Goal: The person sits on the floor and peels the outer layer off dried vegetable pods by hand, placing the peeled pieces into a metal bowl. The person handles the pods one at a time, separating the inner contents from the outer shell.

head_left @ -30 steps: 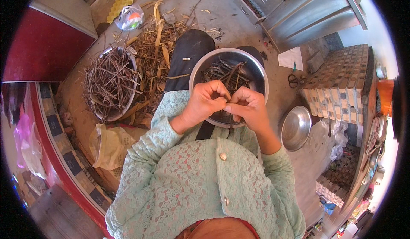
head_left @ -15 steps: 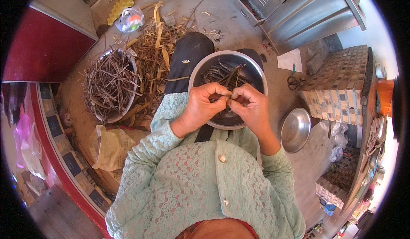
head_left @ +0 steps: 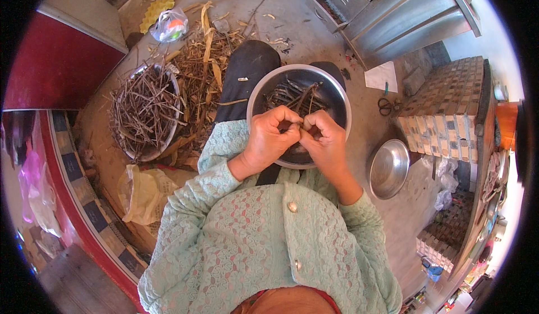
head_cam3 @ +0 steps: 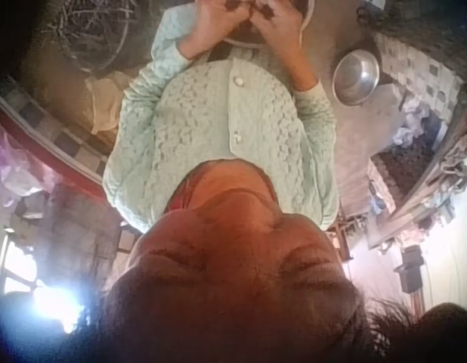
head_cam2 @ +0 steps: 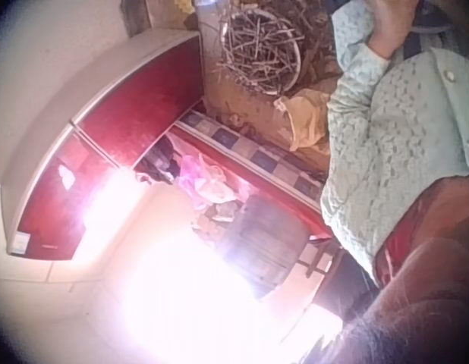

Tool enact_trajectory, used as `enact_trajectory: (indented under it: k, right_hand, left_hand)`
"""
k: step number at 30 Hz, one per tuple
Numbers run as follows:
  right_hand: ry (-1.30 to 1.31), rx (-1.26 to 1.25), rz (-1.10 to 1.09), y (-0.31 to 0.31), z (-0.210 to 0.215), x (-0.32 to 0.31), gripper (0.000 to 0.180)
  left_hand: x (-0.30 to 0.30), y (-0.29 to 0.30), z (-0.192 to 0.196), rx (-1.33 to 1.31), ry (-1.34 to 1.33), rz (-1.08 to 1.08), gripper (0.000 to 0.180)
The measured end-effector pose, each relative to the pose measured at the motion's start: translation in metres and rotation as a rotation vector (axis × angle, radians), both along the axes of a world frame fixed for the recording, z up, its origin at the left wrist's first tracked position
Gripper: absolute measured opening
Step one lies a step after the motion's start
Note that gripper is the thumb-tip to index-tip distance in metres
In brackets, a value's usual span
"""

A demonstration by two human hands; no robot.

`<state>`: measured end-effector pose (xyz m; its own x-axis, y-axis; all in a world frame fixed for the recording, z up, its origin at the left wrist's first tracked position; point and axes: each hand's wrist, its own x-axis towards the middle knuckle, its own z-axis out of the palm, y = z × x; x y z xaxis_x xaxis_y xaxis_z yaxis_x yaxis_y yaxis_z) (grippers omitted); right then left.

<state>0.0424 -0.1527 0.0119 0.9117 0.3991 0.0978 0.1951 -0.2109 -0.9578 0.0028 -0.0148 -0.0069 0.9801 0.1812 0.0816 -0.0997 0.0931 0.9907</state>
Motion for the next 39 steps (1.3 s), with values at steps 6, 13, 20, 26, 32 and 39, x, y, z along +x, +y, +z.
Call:
enact_trajectory:
  k: [6, 13, 20, 26, 32, 39]
  right_hand:
    - [-0.128, -0.047, 0.001, -0.001, 0.005, 0.002, 0.019]
    - [0.068, 0.016, 0.128, -0.011, 0.008, 0.008, 0.016]
    - [0.285, 0.142, 0.151, -0.013, 0.010, 0.012, 0.015]
    - [0.319, 0.135, 0.127, -0.013, 0.014, 0.011, 0.012]
    - [0.187, -0.027, 0.120, -0.015, 0.011, 0.010, 0.012]
    - [-0.083, -0.130, 0.038, -0.005, 0.012, 0.003, 0.015]
  left_hand:
    - [0.000, -0.002, 0.006, 0.110, 0.001, 0.023, 0.005]
    - [0.007, 0.006, -0.001, -0.170, 0.148, 0.015, 0.004]
    - [0.005, 0.008, 0.003, -0.215, 0.105, -0.150, 0.012]
    - [0.004, 0.017, 0.007, -0.103, 0.123, -0.187, 0.008]
    - [0.003, 0.016, 0.008, -0.063, 0.146, -0.184, 0.005]
    - [-0.001, 0.006, 0.005, 0.158, 0.054, -0.023, 0.004]
